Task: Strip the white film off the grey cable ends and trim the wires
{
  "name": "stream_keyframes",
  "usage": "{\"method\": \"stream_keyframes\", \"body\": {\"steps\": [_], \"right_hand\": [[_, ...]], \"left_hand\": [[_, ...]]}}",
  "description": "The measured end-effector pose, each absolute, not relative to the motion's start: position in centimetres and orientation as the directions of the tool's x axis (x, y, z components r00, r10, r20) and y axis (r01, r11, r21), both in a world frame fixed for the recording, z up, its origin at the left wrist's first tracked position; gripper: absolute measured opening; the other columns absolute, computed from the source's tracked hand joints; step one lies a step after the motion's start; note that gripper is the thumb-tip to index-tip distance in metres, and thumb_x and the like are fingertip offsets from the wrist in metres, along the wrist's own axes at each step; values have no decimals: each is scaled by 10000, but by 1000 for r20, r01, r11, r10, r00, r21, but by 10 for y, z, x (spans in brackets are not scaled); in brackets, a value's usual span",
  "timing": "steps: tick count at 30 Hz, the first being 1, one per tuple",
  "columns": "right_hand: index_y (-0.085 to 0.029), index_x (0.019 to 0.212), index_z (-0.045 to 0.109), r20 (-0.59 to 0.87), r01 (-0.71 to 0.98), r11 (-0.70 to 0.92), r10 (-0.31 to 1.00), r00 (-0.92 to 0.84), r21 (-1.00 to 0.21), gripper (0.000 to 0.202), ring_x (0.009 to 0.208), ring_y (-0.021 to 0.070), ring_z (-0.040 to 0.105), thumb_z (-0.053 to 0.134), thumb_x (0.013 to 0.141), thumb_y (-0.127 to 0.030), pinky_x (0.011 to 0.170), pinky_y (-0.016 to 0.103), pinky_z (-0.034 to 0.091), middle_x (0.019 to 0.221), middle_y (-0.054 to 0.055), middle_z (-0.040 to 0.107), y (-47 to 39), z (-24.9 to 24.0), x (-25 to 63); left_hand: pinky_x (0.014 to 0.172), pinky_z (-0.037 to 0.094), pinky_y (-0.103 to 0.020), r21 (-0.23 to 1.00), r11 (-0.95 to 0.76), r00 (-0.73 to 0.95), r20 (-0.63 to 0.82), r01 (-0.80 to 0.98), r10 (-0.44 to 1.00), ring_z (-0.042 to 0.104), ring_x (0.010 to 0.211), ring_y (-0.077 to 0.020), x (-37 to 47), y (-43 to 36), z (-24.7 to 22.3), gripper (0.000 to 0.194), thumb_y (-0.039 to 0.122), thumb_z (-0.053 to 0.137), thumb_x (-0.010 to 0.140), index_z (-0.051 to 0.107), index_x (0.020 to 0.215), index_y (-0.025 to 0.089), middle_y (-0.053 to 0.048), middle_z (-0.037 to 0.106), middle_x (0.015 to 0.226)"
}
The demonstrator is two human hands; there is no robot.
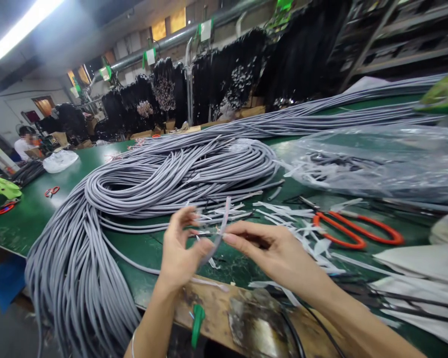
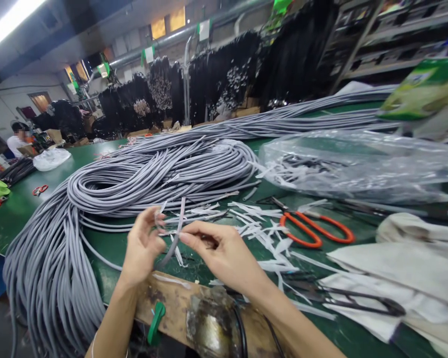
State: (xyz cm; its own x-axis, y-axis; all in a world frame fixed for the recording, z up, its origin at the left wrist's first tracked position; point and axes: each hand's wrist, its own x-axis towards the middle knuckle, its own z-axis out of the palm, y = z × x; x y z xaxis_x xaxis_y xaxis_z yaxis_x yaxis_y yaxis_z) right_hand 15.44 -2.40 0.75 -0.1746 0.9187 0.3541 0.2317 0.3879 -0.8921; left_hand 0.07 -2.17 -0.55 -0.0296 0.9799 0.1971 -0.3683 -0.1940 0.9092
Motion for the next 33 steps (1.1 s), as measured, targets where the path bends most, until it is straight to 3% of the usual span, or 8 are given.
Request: {"method": "stream_keyframes", "body": {"steps": [2, 4, 10, 14, 17, 19, 23, 33], "right_hand": [[-208, 626, 664, 422, 248, 450, 892, -160, -858, 321, 489, 137, 509, 593, 763, -490, 437, 251, 391, 565, 21, 611, -25, 8, 155], [-214, 605, 655, 498, 284, 513, 858, -130, -810, 316, 517, 141, 529, 596, 773, -475, 452, 252, 408, 590, 26, 604, -23, 9, 157], [-217, 623, 607, 657, 543, 482, 732, 181, -687, 258, 504, 126, 502, 576, 797, -405, 446, 261, 391, 656, 31, 570, -13, 8, 178], [-232, 804, 580, 643, 593, 403, 718, 268, -697, 232, 493, 141, 499, 590, 782, -464, 435, 276, 387, 645, 12, 557, -16, 10, 188], [-271, 852, 526, 706, 623, 474, 684, 185, -622, 138, 494, 152, 515, 538, 845, -408, 449, 290, 385, 646, 2, 577, -29, 15, 186], [-291, 800, 517, 822, 685, 567, 563, 84, -458, 75, 502, 154, 529, 511, 874, -283, 512, 314, 404, 638, -13, 601, -40, 20, 183], [-307, 778, 546, 922, 773, 612, 375, -99, -166, 204, 550, 171, 587, 586, 815, -110, 635, 368, 402, 648, -45, 656, -55, 28, 180], [-266, 844, 579, 872, 722, 682, 278, -402, 115, 205, 587, 145, 626, 553, 795, -69, 637, 336, 345, 719, -30, 714, -47, 24, 178]], "left_hand": [[479, 408, -219, 965, -127, 110, 155, -228, 982, 500, 502, -99, 4, -26, -7, 387, 417, 853, 516, 677, 725, 143, 5, 566, 587], [399, 336, -213, 969, -180, 98, 198, -171, 975, 429, 404, -77, 7, -30, -8, 330, 434, 812, 583, 681, 631, 135, 10, 539, 507], [467, 414, -214, 791, -611, -13, 612, 37, 791, 529, 524, -117, 4, -37, -10, 119, 247, 773, 676, 704, 608, 177, -17, 604, 556], [499, 479, -218, 631, -756, -54, 773, 173, 632, 582, 542, -123, 3, -37, -11, 76, 152, 746, 699, 705, 655, 199, -12, 650, 592], [501, 495, -225, 554, -788, -45, 825, 271, 564, 600, 536, -126, 4, -37, -11, 92, 131, 724, 720, 706, 675, 209, -13, 661, 600], [491, 492, -231, 509, -791, -19, 845, 339, 535, 602, 526, -128, 5, -37, -11, 113, 121, 697, 742, 710, 685, 217, -13, 660, 594], [491, 476, -238, 443, -771, 21, 861, 457, 507, 598, 522, -130, 6, -37, -13, 153, 94, 665, 757, 722, 718, 231, -13, 664, 592], [493, 464, -231, 372, -758, 105, 862, 535, 497, 585, 526, -132, 8, -38, -14, 161, 68, 636, 777, 708, 756, 210, -19, 648, 593]]}}
